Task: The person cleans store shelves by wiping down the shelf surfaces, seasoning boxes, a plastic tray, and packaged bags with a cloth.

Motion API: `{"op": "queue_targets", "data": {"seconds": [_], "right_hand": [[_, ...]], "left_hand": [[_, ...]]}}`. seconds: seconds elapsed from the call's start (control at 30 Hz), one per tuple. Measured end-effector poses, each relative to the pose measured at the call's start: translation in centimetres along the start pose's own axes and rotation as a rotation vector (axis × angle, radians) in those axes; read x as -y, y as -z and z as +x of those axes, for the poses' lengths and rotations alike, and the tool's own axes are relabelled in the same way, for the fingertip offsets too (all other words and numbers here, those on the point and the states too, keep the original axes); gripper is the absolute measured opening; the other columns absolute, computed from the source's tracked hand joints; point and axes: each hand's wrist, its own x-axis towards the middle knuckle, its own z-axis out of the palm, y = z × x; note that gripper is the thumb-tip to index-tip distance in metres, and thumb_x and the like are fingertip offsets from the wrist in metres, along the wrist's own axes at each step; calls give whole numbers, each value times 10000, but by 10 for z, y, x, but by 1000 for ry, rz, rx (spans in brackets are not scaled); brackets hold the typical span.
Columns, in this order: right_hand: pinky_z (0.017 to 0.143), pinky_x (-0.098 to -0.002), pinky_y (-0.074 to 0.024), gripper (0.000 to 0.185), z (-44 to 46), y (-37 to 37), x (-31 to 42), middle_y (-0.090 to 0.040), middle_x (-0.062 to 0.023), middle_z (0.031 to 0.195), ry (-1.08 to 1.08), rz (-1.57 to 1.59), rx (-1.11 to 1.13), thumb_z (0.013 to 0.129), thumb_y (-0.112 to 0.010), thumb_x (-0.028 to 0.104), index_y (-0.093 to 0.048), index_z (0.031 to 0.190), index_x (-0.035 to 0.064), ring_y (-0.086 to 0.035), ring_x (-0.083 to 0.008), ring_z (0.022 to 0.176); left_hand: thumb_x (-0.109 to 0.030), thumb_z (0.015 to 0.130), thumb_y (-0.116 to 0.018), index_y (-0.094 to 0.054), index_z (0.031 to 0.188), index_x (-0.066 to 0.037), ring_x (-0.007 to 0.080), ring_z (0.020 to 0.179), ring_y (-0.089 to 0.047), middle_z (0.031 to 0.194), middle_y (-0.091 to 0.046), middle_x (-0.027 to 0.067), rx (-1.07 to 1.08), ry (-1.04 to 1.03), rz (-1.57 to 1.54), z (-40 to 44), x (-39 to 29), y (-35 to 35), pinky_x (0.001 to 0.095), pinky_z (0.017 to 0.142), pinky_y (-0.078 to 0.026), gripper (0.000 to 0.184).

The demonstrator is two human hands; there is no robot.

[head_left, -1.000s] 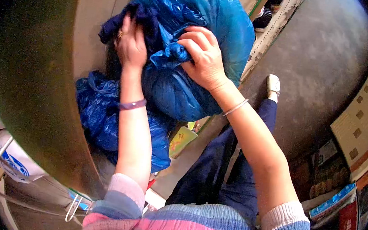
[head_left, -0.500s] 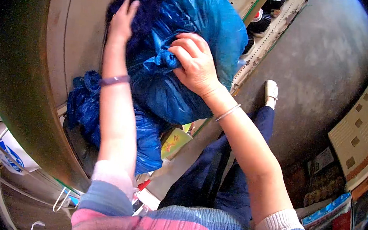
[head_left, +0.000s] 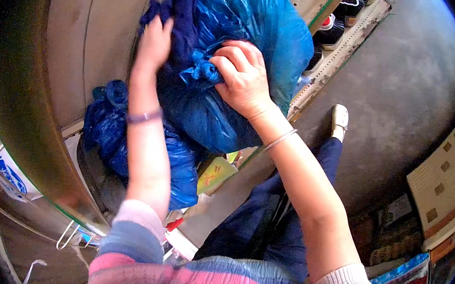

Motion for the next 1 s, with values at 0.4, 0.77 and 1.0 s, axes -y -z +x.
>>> {"op": "queue_targets", "data": {"seconds": [0.4,0.77,1.0], "right_hand": [[894,-401,-391,353,0,1,-1,-544,-42,943,17,-55,28,531,-608,74,-575,880,117,-508,-249,994],[892,-398,-385,356,3,-3,-2,-547,-37,953,32,-89,26,532,-618,87,-578,884,122,-507,-242,997],[906,-396,-378,365,-1,-3,-3,-551,-38,956,32,-84,16,530,-605,64,-581,890,124,-500,-249,1007]], "left_hand": [[-217,770,-442,-595,840,67,218,772,-547,888,-608,120,-594,633,-1285,-182,8,-15,359,775,-434,331],[-448,883,-405,-380,1315,-61,371,1172,-432,1259,-462,226,-144,352,-293,-33,49,-26,385,979,-330,580],[-233,888,-413,-364,1313,15,384,1237,-336,1319,-386,236,-335,-195,-274,-193,-27,-77,451,1035,-220,495]]}}
